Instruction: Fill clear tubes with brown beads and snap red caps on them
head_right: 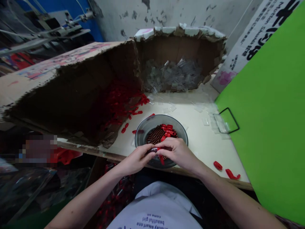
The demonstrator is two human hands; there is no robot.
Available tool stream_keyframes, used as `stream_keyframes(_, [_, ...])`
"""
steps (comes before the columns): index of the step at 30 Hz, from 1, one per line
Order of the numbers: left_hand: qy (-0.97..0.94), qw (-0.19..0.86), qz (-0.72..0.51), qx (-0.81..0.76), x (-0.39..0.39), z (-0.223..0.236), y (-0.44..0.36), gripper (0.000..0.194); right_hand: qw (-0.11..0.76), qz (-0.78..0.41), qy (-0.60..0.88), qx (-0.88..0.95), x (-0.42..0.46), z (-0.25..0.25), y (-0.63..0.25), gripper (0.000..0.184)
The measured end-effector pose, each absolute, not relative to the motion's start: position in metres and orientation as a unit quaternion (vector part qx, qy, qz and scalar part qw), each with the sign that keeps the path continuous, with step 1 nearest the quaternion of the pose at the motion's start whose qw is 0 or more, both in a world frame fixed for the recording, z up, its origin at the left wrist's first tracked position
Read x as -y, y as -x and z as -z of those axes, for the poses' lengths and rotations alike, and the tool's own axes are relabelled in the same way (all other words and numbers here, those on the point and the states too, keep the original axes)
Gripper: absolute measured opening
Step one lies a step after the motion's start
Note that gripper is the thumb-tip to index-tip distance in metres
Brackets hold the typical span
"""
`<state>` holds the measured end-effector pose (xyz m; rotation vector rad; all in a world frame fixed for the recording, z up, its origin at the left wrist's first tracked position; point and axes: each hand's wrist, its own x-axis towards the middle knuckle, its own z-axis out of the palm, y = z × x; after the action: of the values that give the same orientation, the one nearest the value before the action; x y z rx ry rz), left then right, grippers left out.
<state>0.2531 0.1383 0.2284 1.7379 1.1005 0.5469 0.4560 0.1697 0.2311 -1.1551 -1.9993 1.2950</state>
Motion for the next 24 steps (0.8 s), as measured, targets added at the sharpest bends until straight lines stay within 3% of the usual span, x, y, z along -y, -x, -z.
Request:
stream_keyframes(4, [-0.703,0.488,-0.236,-0.461,-0.139,-0.233,-0.257,0.024,0.264,-0.548,0.438,0.662,-0.171,-0.228,-0.455,0.021])
stream_keyframes(7, [-0.671,0.495,-0.284,-0.473,-0.140,-0.237,-0.264,0.024,0.334,-0.567,0.458,0.598,-0.169,-0.223,-0.452,0.032])
stream_keyframes(10, [-0.619,0.516,-0.339,-0.485,-0.140,-0.234,-0.270,0.025,0.398,-0.496,0.490,0.596,-0.165,-0.215,-0.452,0.028])
stream_keyframes(19, [-0.525,0.560,-0.418,-0.486,-0.132,-0.226,-0.278,0.021,0.431,-0.297,0.437,0.732,-0.149,-0.208,-0.447,0.032])
stream_keyframes(24, [-0.434,0.632,-0.451,-0.458,-0.142,-0.227,-0.276,0.025,0.405,-0.318,0.432,0.740,-0.158,-0.218,-0.438,0.034])
